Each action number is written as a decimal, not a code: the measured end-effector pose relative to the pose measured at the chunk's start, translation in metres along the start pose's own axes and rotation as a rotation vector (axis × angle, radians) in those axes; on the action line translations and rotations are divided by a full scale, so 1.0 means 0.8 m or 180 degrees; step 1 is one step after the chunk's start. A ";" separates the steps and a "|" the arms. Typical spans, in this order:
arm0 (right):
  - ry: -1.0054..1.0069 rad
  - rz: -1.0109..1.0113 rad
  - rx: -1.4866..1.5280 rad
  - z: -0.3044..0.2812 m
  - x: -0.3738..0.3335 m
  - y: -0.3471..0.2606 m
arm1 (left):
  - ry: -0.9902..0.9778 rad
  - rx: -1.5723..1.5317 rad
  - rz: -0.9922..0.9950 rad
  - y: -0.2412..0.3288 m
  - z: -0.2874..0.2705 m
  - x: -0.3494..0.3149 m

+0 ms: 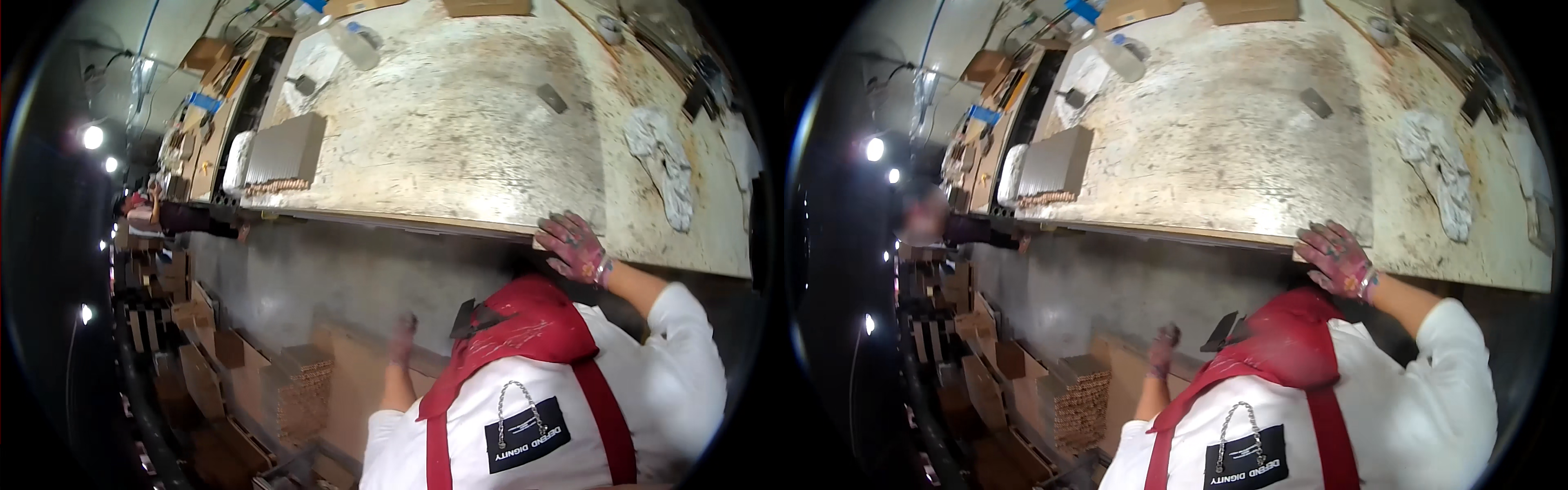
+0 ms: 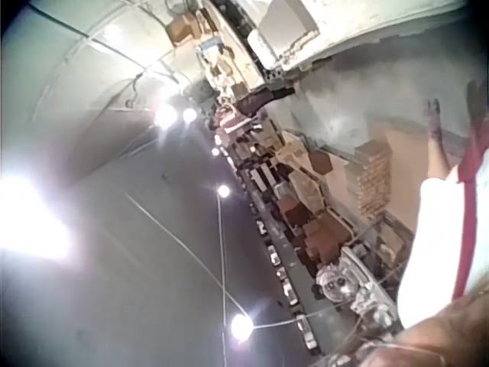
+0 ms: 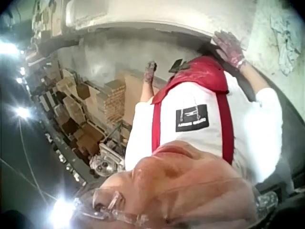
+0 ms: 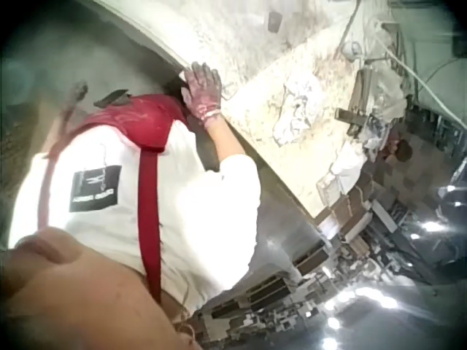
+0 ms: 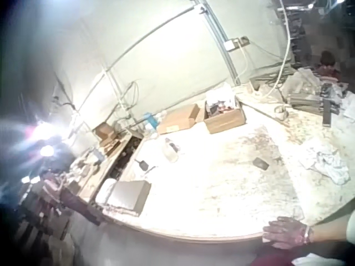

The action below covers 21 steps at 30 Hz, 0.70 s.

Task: The person picks up a small rectangular component from a table, sands its surface and edges with a handheld block, and then wipes the component and the work surface with a cloth.

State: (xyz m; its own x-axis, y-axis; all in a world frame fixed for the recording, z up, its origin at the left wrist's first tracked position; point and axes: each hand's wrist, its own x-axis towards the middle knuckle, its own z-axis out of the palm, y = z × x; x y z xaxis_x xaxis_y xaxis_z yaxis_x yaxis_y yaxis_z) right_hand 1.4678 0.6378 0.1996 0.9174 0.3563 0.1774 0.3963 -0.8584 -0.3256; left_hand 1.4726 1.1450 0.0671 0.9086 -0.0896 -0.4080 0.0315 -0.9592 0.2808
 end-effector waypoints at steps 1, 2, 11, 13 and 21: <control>-0.0059 0.0194 0.0138 -0.003 0.003 -0.006 | 0.0326 -0.1614 -0.0307 -0.014 -0.024 0.022; 0.0184 0.0308 0.0393 -0.004 0.011 -0.011 | 0.0757 -0.3109 -0.0522 -0.032 -0.051 0.041; 0.0275 0.1174 0.0867 0.018 0.171 -0.067 | 0.2481 -0.4268 -0.0015 -0.141 -0.372 0.286; 0.0384 0.1073 0.0802 0.031 0.223 -0.086 | 0.2514 -0.4412 0.0324 -0.178 -0.420 0.357; 0.0045 0.0695 0.0720 0.039 0.435 -0.145 | 0.3567 -0.0094 0.0452 -0.286 -0.460 0.607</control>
State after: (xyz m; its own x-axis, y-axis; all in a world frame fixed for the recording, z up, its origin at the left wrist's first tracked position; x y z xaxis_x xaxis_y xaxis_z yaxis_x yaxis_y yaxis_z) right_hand 1.7424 0.8729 0.2701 0.9817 0.1661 0.0929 0.1895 -0.8097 -0.5554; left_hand 2.0603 1.4198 0.1243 0.7655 0.1078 0.6344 -0.1056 -0.9515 0.2891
